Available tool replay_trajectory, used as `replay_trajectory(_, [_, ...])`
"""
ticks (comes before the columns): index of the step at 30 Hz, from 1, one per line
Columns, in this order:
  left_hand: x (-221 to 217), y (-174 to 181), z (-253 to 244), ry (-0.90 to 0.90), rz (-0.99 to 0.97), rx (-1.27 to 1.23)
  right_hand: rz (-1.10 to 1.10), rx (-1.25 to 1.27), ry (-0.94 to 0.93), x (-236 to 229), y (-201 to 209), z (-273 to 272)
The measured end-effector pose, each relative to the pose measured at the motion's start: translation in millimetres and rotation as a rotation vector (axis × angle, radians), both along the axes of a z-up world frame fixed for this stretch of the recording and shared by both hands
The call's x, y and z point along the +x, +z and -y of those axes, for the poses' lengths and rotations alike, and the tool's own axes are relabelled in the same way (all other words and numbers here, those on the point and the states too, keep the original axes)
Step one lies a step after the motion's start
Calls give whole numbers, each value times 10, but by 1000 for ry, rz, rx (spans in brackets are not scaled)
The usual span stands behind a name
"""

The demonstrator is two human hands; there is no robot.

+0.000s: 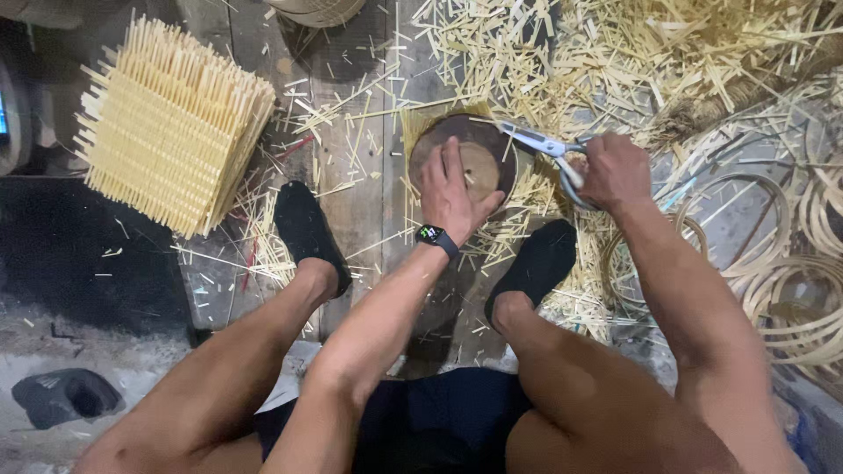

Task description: The person sits on the floor and repeatedly weaves bamboo strips into circular bowls using a wooden mold. They trim excess strips with shears, then stack the finished bowls.

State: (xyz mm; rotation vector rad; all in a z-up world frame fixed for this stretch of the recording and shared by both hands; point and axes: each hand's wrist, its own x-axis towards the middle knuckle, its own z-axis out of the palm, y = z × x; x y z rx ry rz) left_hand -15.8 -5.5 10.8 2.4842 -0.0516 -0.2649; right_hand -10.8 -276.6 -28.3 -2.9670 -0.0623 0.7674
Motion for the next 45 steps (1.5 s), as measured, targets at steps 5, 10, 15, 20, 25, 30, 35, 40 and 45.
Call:
replay_trajectory(5, [25,-78,-65,-182,-13,-10,114,-66,50,16,-118,-115])
replay_trajectory(10, [99,-26,-228,-363,-20,-16,108,-15,61,-39,-58,45])
replay_trajectory(15, [208,40,-255,-522,-47,13,365,66,156,-3,-62,-84])
replay_trajectory(20, [72,78,-123,-201,-61,51,28,19,28,53,24,-25])
replay_trajectory(25, [-74,-44,16,-105,-66,70,97,0,51,21,-77,-11])
replay_trajectory(30, [78,-65,-103,-288,-136,100,150,-43,111,13,-157,-44])
replay_trajectory(35, [105,49,-171,-352,-176,84,-52,-69,40,1,-5,40])
replay_trajectory(40, [205,81,-222,-499,-110,54,296,-8,191,108,-117,-88])
replay_trajectory(45, [225,65,-267,-518,-121,93,-26,113,-109,23,-331,286])
